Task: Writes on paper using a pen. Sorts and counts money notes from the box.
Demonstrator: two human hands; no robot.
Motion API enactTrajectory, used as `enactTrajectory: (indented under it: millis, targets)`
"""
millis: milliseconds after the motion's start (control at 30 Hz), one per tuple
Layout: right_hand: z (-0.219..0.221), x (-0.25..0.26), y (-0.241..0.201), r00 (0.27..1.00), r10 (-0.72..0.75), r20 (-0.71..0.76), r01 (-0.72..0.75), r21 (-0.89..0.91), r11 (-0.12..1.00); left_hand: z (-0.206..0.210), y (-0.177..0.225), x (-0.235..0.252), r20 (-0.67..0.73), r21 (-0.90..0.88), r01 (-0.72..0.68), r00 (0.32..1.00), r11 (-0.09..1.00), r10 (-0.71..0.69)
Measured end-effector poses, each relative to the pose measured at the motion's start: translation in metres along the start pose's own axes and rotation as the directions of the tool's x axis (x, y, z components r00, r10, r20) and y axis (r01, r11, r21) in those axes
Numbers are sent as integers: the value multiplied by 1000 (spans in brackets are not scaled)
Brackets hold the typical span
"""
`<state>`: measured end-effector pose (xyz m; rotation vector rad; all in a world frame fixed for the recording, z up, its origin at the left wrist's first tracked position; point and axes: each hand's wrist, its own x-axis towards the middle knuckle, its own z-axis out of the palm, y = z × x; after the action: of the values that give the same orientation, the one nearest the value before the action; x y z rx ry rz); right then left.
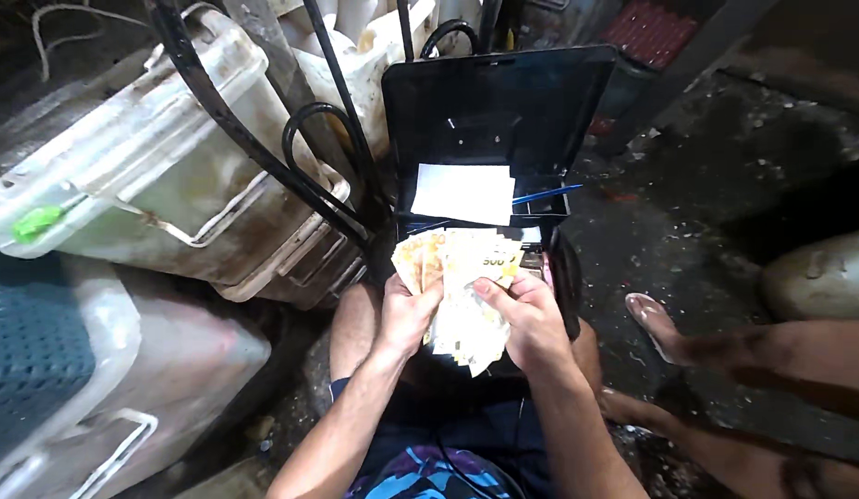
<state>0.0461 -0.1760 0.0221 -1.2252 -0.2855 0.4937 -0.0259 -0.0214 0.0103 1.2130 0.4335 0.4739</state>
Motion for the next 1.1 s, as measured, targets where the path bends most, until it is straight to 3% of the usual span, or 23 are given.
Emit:
enactTrajectory:
  millis: [133, 267, 500, 733, 933, 1100]
  targets:
    - [1, 2, 5, 999, 1, -35, 0, 31, 1000, 2, -4, -2, 34, 24, -16, 999, 1000, 15]
    - [-8, 5, 8, 992, -29, -124, 42, 106, 994, -5, 0, -4, 33, -86, 25, 999, 996, -22]
    - [2, -4, -1, 999, 33, 3, -33, 32, 999, 0, -2, -5, 19, 34, -80, 997, 996, 79]
    - [-5, 0, 15, 990, -28, -137, 42, 104, 994, -7, -2, -5, 30, -65, 3, 1000, 998, -1]
    - [-2, -9, 4, 998, 15, -54, -14, 32, 999, -5, -2, -6, -3, 37, -58, 998, 998, 59]
    - [-1, -8, 7, 999, 29, -45, -26, 62, 998, -2, -4, -7, 116, 100, -156, 983, 983, 144]
